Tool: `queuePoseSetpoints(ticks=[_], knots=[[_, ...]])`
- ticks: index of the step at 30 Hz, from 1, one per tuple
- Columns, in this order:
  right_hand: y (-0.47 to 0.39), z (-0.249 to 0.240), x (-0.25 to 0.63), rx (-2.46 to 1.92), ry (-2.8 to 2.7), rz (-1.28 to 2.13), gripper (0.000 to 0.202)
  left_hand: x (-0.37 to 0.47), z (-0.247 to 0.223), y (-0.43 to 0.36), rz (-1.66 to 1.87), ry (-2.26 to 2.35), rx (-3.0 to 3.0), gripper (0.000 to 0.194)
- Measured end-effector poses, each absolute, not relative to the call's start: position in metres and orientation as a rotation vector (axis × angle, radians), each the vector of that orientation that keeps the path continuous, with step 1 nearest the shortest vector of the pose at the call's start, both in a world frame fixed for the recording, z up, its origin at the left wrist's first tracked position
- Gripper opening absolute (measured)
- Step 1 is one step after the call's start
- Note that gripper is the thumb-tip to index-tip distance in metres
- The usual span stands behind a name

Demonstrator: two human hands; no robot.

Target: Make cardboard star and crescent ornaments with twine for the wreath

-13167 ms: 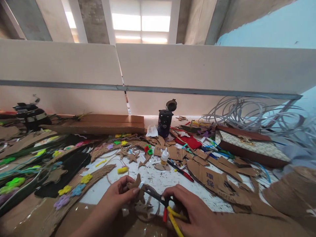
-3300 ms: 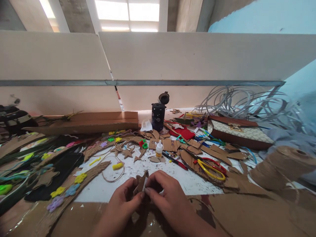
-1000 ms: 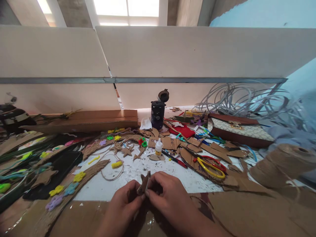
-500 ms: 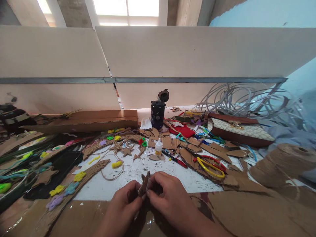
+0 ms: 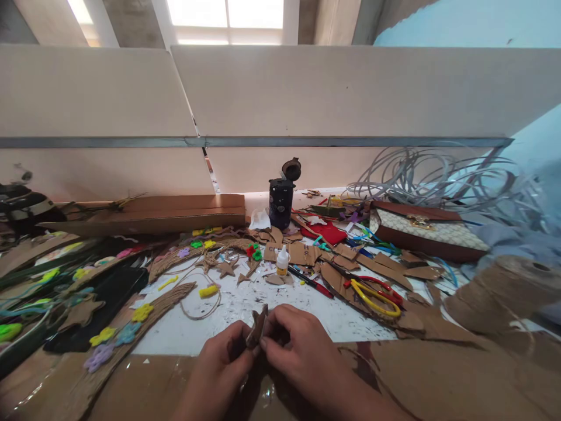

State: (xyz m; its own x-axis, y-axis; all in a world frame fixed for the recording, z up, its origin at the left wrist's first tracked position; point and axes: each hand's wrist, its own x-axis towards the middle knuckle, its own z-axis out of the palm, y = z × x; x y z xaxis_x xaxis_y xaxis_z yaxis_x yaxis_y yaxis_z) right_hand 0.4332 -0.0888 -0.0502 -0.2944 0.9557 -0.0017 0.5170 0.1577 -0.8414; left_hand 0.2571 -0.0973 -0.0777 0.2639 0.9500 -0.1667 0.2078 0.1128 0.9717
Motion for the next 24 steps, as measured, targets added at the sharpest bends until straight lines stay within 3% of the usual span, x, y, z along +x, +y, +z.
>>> queuePoseSetpoints(ticks=[24], knots=[[-0.087, -0.054, 0.435, -1.358, -1.907, 1.037, 0.006, 0.258, -0.085, -0.094, 0.838, 1.145, 1.269, 0.028]])
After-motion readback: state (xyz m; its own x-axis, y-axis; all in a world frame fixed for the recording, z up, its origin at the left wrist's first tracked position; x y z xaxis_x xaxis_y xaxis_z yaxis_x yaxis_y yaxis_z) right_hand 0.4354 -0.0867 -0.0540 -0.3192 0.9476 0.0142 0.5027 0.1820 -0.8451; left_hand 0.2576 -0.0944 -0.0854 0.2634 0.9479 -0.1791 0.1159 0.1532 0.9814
